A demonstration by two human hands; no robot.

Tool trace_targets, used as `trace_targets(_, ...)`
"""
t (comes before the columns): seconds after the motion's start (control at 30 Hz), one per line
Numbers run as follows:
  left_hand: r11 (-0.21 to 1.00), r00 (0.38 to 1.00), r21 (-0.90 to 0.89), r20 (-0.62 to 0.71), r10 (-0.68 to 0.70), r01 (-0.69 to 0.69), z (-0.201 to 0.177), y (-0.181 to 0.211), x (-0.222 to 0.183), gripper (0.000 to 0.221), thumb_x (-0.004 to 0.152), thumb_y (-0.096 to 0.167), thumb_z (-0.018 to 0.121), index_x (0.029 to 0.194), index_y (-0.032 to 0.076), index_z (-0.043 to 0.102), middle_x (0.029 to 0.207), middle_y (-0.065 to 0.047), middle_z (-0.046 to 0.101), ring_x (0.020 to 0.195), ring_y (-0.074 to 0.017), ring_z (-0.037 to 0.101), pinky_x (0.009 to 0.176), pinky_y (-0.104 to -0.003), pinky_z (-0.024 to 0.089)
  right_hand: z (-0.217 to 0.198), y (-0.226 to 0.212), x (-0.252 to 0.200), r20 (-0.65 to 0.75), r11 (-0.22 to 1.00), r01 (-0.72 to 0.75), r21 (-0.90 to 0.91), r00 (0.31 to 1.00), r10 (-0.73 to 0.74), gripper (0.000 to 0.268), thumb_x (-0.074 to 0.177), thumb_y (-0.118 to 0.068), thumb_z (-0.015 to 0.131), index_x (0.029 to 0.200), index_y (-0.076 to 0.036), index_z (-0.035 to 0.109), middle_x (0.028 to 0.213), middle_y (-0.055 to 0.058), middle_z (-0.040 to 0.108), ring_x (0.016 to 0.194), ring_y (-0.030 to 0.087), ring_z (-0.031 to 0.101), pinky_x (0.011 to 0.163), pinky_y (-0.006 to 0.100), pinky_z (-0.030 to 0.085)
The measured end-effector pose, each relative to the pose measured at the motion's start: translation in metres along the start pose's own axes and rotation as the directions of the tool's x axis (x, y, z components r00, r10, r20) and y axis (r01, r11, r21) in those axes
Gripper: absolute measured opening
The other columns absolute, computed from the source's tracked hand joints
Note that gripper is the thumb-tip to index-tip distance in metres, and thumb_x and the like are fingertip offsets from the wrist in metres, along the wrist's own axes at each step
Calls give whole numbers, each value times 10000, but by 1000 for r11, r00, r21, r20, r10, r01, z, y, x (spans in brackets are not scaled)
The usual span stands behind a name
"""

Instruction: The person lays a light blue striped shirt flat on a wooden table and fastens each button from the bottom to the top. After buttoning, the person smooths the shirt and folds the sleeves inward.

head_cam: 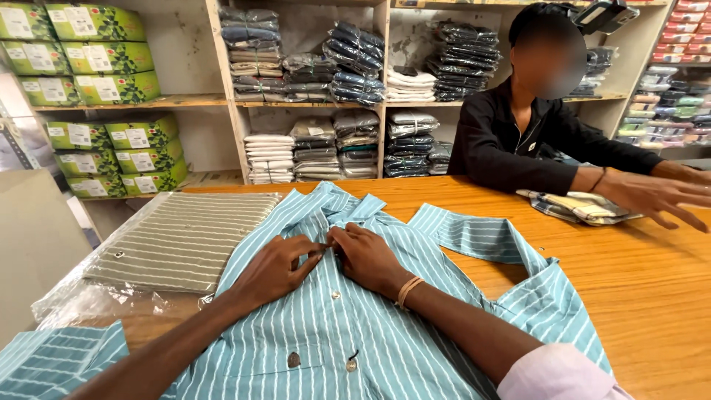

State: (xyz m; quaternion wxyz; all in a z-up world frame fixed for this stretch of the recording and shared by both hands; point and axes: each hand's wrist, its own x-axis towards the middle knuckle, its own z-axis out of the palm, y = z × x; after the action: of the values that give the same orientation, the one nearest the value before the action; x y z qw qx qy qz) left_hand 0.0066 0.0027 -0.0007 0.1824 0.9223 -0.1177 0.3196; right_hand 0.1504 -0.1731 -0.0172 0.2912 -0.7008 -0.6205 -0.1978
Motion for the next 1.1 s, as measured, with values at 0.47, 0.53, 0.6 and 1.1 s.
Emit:
trace_targets(0.47,966,982,-176,-25,187,-188,21,-42,-9,141,861,116,706,943,23,772,914,-119,758,802,-308,721,735,-407,523,-1,-5,-4,-47,980,35,-196,998,-46,432,737,-54,652,1152,-73,532,1051,105,703,1053,330,641,843,449,515)
trace_targets(0.53,963,987,-216,-5,162,-159,20,-42,-5,143,866,126,696,945,23,757,925,-125,747,826,-321,717,736,-413,543,-4,-6,-3,-38,985,-11,-170,999,5,393,766,-55,635,1146,-87,540,1052,93,707,1038,321,663,822,443,530)
trace_targets(0.6,957,991,-263,22,134,-124,24,-44,-4,147,871,135,687,947,22,742,937,-130,735,849,-334,714,737,-418,563,-4,-8,-1,-23,988,-66,-141,998,63,355,795,-55,617,1140,-100,548,1053,82,712,1023,311,684,802,438,544)
trace_targets(1.1,997,988,-15,136,79,-77,38,-43,-9,280,884,309,625,988,65,715,1032,-158,676,993,-369,657,926,-511,494,5,-19,7,121,941,-72,-331,986,118,199,974,-258,582,1126,-131,596,982,118,694,851,373,699,705,476,556)
